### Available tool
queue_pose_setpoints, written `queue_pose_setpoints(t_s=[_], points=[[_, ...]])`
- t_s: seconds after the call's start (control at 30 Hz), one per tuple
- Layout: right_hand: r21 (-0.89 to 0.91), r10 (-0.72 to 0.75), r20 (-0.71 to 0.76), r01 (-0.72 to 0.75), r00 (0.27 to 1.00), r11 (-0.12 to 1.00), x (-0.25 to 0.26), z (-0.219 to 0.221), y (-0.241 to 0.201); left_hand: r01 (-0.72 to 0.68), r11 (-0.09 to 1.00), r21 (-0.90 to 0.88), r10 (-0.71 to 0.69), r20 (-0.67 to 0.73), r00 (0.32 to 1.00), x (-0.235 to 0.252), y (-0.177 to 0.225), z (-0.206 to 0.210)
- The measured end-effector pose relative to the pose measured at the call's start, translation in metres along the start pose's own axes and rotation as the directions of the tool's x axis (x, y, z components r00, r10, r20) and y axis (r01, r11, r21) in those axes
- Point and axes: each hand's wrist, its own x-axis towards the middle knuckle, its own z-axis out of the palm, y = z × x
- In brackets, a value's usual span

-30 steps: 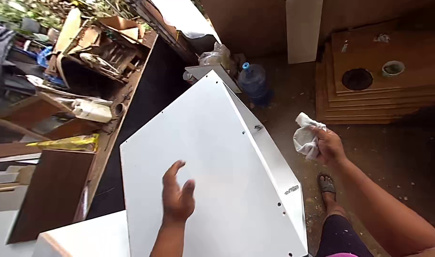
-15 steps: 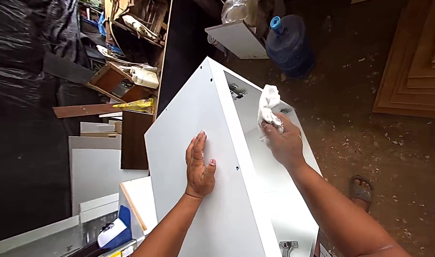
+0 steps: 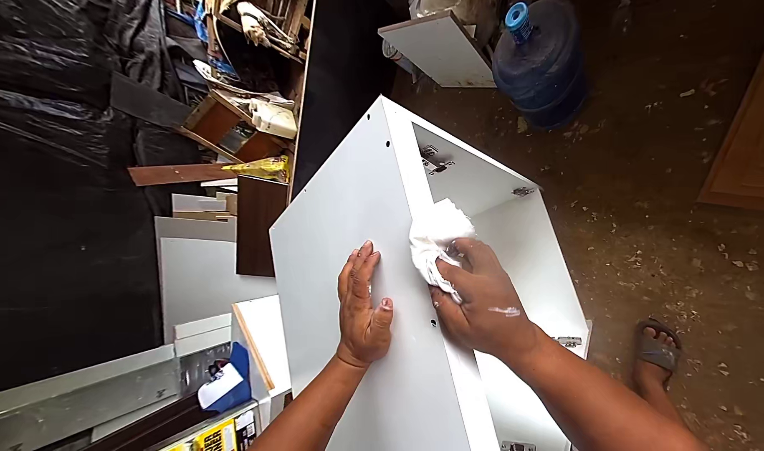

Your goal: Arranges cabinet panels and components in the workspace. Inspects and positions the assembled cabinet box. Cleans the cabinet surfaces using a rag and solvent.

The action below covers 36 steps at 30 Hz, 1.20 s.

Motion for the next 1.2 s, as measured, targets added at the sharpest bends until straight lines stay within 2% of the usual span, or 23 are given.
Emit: queue_pose_setpoints(t_s=[0.3, 0.37, 0.4, 0.47, 0.53, 0.6, 0.63, 0.7, 0.83, 0.9, 0.93, 1.0, 1.07, 1.13, 1.2], points=[[-0.057, 0.144, 0.176, -0.136, 0.974, 0.989, 0.176, 0.012, 0.029, 0.013, 1.0, 0.016, -0.013, 0.005, 1.0, 0.001, -0.002, 0.0], [-0.054, 0.107, 0.177, -0.099, 0.978, 0.994, 0.16, 0.01, 0.021, 0.013, 1.0, 0.018, -0.013, 0.006, 1.0, -0.001, -0.002, -0.001], [-0.039, 0.069, 0.183, -0.063, 0.981, 0.997, 0.126, 0.006, 0.01, 0.01, 1.0, 0.014, -0.01, 0.005, 1.0, -0.001, -0.002, -0.001], [0.031, -0.009, 0.216, 0.002, 0.976, 1.0, 0.024, -0.009, -0.016, -0.004, 1.0, 0.009, 0.004, -0.003, 1.0, 0.001, -0.001, 0.0], [0.221, 0.01, 0.127, -0.038, 0.992, 0.975, -0.051, -0.033, -0.026, -0.017, 1.0, 0.024, 0.017, -0.003, 1.0, 0.002, 0.001, -0.001], [0.362, 0.233, -0.064, -0.195, 0.97, 0.912, -0.061, -0.058, -0.015, -0.015, 0.999, 0.031, 0.015, -0.004, 1.0, 0.002, 0.002, -0.001], [0.384, 0.341, -0.193, -0.249, 0.92, 0.889, -0.05, -0.063, -0.007, -0.008, 0.999, 0.032, 0.008, 0.001, 1.0, -0.001, 0.002, -0.002], [0.348, 0.419, -0.384, -0.291, 0.823, 0.891, -0.012, -0.062, 0.012, -0.015, 1.0, 0.027, 0.015, -0.004, 1.0, 0.0, 0.001, -0.001], [0.232, 0.27, -0.557, -0.165, 0.785, 0.958, 0.074, -0.029, 0.039, -0.02, 0.999, 0.036, 0.02, -0.011, 1.0, -0.001, 0.003, 0.0], [0.189, 0.239, -0.601, -0.155, 0.763, 0.97, 0.129, -0.011, 0.052, -0.021, 0.999, 0.031, 0.021, -0.018, 1.0, 0.0, 0.003, 0.001], [0.173, 0.241, -0.584, -0.171, 0.775, 0.97, 0.154, -0.003, 0.058, -0.021, 0.999, 0.027, 0.021, -0.017, 1.0, 0.0, 0.003, 0.0], [0.14, 0.213, -0.476, -0.166, 0.853, 0.976, 0.19, 0.019, 0.069, -0.02, 1.0, 0.017, 0.021, -0.014, 1.0, 0.0, 0.002, 0.0], [0.124, 0.174, -0.245, -0.147, 0.954, 0.981, 0.198, 0.037, 0.071, -0.02, 1.0, 0.017, 0.02, -0.017, 1.0, 0.0, 0.002, 0.0], [0.144, 0.158, -0.053, -0.149, 0.986, 0.978, 0.169, 0.04, 0.061, -0.011, 1.0, 0.02, 0.011, -0.016, 1.0, -0.001, 0.003, 0.001], [0.168, 0.165, -0.004, -0.162, 0.986, 0.972, 0.119, 0.03, 0.049, -0.005, 1.0, 0.021, 0.005, -0.013, 1.0, -0.001, 0.003, 0.0]])
